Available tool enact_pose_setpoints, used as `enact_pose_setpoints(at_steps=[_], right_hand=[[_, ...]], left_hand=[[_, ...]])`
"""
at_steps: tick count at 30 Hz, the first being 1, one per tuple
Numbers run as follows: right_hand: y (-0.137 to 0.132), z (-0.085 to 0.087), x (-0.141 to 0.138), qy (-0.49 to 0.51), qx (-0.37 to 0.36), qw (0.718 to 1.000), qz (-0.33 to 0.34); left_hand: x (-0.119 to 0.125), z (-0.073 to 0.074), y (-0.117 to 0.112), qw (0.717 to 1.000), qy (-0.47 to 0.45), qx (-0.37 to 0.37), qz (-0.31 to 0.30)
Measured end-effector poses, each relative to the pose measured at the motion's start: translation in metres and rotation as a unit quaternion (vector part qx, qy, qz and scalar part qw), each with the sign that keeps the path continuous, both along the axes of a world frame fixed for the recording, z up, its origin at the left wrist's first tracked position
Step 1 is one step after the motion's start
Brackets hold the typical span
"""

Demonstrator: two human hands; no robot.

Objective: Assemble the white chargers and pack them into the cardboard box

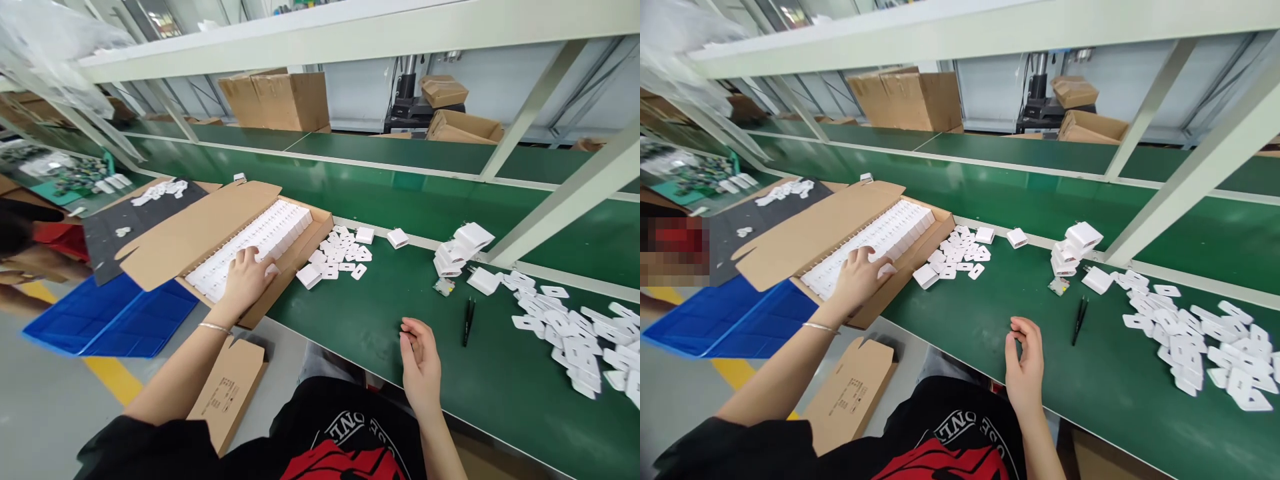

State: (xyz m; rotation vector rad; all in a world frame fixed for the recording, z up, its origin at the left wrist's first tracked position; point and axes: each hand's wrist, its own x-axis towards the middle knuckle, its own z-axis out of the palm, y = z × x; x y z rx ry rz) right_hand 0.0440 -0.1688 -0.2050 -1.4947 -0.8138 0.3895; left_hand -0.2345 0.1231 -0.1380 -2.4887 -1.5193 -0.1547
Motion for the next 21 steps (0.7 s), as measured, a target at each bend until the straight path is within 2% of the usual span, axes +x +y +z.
enact_pose_setpoints(at_steps=[2, 4, 7, 9, 12, 15, 18, 21], right_hand=[[-0.010, 0.003, 0.007, -0.057, -0.018, 0.998, -0.031], [-0.023, 0.004, 0.020, -0.150, -0.060, 0.982, -0.095], [-0.043, 0.006, 0.050, -0.296, -0.140, 0.926, -0.189], [-0.051, 0.010, 0.075, -0.369, -0.179, 0.886, -0.215], [-0.053, 0.017, 0.119, -0.454, -0.235, 0.835, -0.203], [-0.051, 0.023, 0.161, -0.502, -0.328, 0.778, -0.186], [-0.057, 0.023, 0.189, -0.519, -0.407, 0.725, -0.200], [-0.072, 0.021, 0.198, -0.550, -0.421, 0.694, -0.198]], left_hand=[[0.006, 0.009, -0.003, 1.000, -0.018, 0.014, 0.006], [0.022, 0.020, -0.009, 0.997, -0.057, 0.048, 0.000], [0.067, 0.029, -0.019, 0.989, -0.113, 0.073, -0.054], [0.108, 0.030, -0.022, 0.985, -0.127, 0.033, -0.108], [0.172, 0.025, -0.011, 0.978, -0.130, -0.054, -0.151], [0.224, 0.014, 0.011, 0.969, -0.132, -0.157, -0.139], [0.252, 0.003, 0.033, 0.957, -0.122, -0.207, -0.165], [0.256, -0.005, 0.044, 0.943, -0.133, -0.228, -0.202]])
